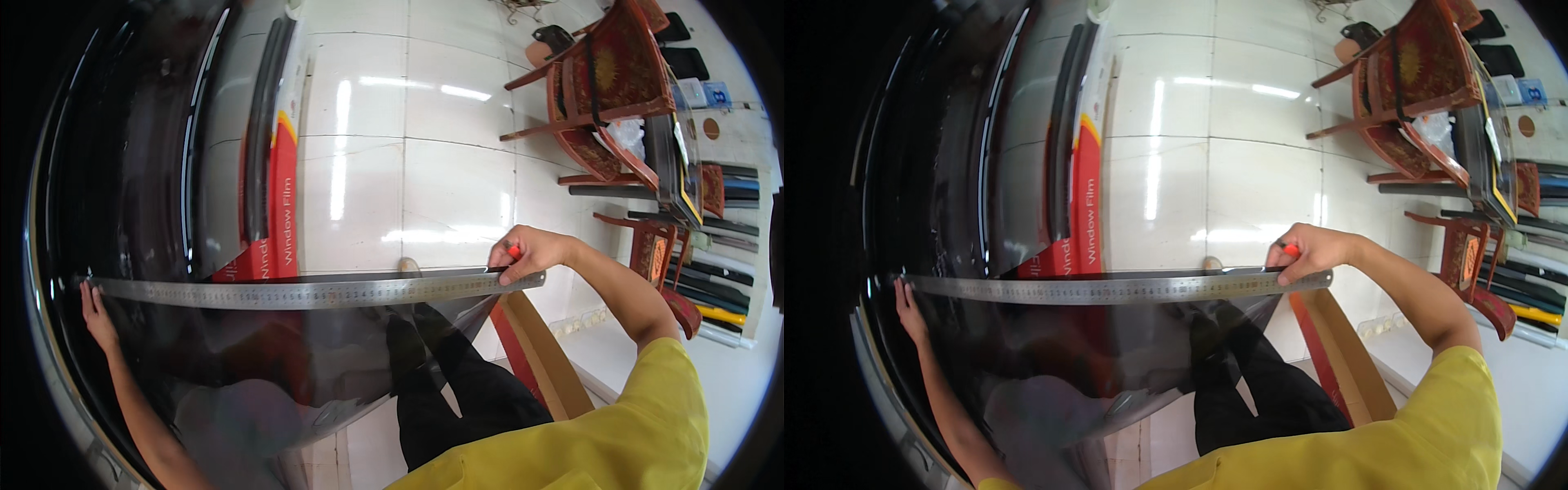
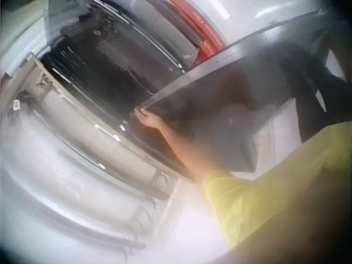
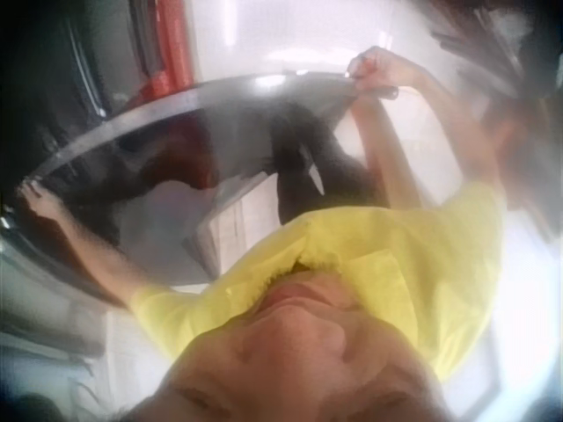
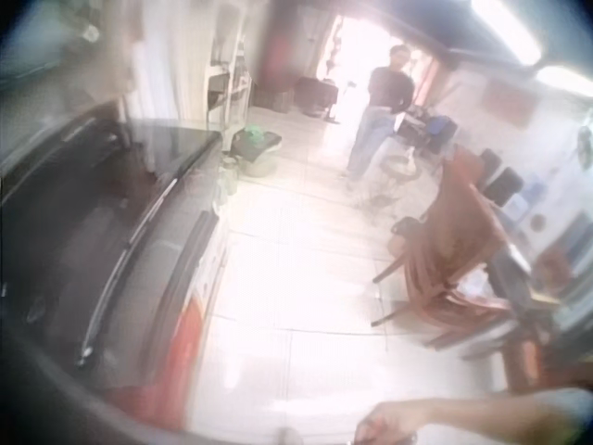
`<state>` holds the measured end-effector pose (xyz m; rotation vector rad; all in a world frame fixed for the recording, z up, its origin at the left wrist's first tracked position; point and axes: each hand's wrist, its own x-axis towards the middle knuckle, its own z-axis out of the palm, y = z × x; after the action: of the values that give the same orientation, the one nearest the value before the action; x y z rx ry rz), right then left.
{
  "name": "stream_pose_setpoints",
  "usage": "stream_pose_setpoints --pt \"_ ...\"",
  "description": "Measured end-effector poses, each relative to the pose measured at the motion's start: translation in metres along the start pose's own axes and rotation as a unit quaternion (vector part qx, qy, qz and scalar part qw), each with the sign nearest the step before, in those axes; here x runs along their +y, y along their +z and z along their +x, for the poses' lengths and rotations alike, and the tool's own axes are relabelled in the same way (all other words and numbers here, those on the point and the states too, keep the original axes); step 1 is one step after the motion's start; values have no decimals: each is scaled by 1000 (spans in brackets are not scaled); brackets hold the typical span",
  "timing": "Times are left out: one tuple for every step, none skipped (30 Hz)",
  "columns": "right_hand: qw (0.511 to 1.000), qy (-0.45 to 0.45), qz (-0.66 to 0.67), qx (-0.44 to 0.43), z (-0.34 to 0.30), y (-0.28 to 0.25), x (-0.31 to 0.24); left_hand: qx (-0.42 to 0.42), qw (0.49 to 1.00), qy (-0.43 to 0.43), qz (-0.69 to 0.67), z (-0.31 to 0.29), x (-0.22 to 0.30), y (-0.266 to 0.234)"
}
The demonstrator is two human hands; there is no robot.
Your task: The person measures and marks a large sheet of dark window tint film laid on a table using a metal ruler and a red marker. They then use a utility knife to cut along the marked lines, separating the film into smaller pieces.
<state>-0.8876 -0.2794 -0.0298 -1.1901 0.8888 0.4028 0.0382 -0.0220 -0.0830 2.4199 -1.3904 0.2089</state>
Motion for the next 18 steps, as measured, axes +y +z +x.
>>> stream_pose_setpoints --pt "1000 -11 -12 3 -1 1 -1 0 999 -39 -19 -1 3 -1" --pt "1000 -14 -15 6 -2 0 -2 13 1000 0 12 -1 7 -2" --pt "998 0 -51 23 -2 1 -2 18 999 -39 13 -3 12 -1" --pt "996 1 -91 25 -3 -1 -2 26 1000 -10 13 -6 18 -3" --pt "995 7 -97 38 -2 1 -1 34 998 -42 -20 -7 24 -3" --pt "994 -2 -99 45 -2 2 0 37 999 -25 -2 -9 30 -4" --pt "994 4 -100 45 -3 1 0 49 998 -34 -14 -12 36 -7" --pt "996 9 -63 61 -4 5 2 56 998 -19 28 -14 42 -8" --pt "995 29 -75 64 -4 4 1 70 996 -8 46 -16 47 -10" --pt "995 32 -65 70 -5 5 2 67 996 -5 64 -14 52 -12" --pt "996 31 -47 74 -6 6 2 68 996 -9 61 -14 56 -13" --pt "996 33 -37 75 -6 6 1 70 994 0 78 -14 59 -14" --pt "995 48 -41 83 -7 6 1 72 994 -3 83 -13 62 -16" --pt "995 43 -31 79 -7 7 1 75 994 0 73 -13 64 -17" --pt "994 48 -35 86 -7 7 0 62 995 -12 76 -12 65 -18" --pt "995 48 -21 89 -7 8 0 62 994 -12 88 -13 66 -19" --pt "994 54 -19 92 -9 9 1 55 993 -37 94 -14 67 -19" --pt "993 59 -22 98 -9 8 1 50 995 -44 80 -13 66 -19"
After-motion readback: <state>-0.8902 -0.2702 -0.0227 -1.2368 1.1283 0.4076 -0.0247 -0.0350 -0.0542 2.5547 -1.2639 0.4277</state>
